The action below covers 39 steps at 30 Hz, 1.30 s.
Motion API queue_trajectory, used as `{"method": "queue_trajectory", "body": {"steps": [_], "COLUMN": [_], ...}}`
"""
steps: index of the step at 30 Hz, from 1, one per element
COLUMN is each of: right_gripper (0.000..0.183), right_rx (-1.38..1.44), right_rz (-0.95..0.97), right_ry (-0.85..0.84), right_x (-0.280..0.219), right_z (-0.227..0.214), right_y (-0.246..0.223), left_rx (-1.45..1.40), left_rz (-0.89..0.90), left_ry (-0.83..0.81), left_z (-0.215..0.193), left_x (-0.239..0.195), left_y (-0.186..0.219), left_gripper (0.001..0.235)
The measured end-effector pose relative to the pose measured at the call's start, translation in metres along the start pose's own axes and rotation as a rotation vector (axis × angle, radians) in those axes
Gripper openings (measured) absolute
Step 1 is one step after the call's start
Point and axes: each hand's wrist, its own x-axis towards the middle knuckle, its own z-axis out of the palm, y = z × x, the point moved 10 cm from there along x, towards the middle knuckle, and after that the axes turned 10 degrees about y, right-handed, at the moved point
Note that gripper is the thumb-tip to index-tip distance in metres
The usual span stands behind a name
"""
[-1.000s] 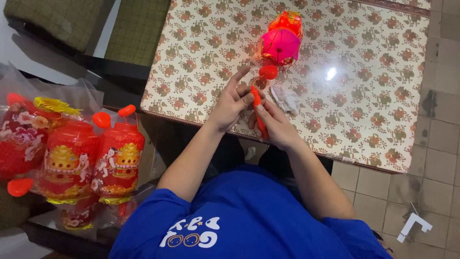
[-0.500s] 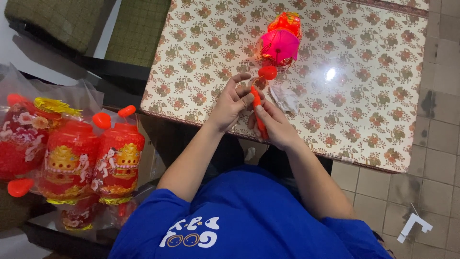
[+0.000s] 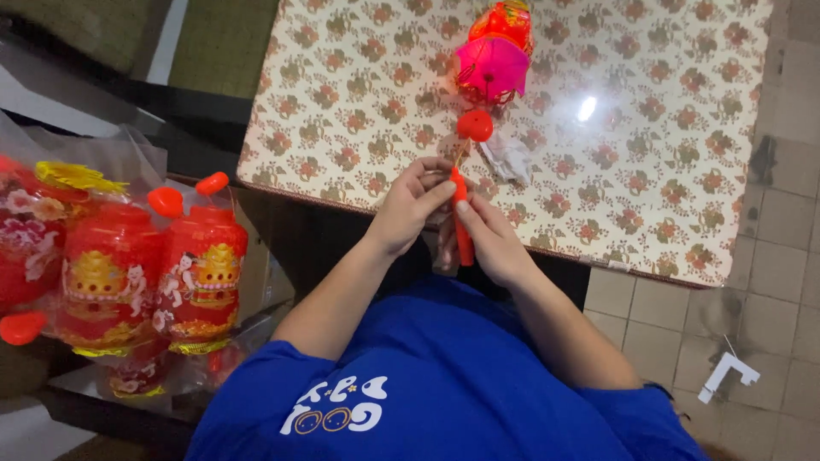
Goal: Assembling decorative lanterns by attaching plastic handles to the lantern bodies and inspecting them.
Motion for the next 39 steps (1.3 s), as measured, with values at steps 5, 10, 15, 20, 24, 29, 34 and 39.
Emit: {"method": "queue_trajectory", "body": {"steps": [5,10,15,20,24,29,34,39], "right_gripper": [0.035,0.031,0.029,0.032,0.035,0.035,0.035,0.037], "right_rx": [0.038,0.096,0.092,0.098,0.055,0.051,0.067,0.043], "right_rz": [0.02,-0.014,-0.035,-0.034,-0.059,-0.079,-0.097,-0.128], "right_ry": [-0.044,-0.082,-0.097,-0.085,-0.094,-0.059,-0.029,-0.046], "right_x": [-0.021,-0.028,-0.037,-0.039,-0.046,-0.057,-0.06,-0.073], "right_z": [0.002,-0.001,0.001,-0.006,-0.008,-0.008,-0.014,-0.012], "right_y": [0.012,0.03,0.03,0.044,0.045,0.036,0.047,0.04], "left_rx": [0.03,0.088,0.104,0.112,0.11,0.084,0.062,-0.045], "left_rz": [-0.035,-0.013,0.031,0.055,0.097,0.129,0.176,0.203], "left_ry": [-0.005,0.001,0.025,0.023,0.032,0.029,0.037,0.029], "left_z": [0.0,-0.001,-0.012,-0.001,-0.012,-0.006,-0.005,-0.002], "left_x": [-0.025,-0.036,-0.042,-0.055,-0.054,-0.064,-0.069,-0.082], "left_y": [-0.005,-0.009,-0.022,-0.009,-0.028,-0.03,-0.038,-0.038], "left_gripper": [0.038,0.041,0.041,0.043,0.044,0.043,0.04,0.038]}}
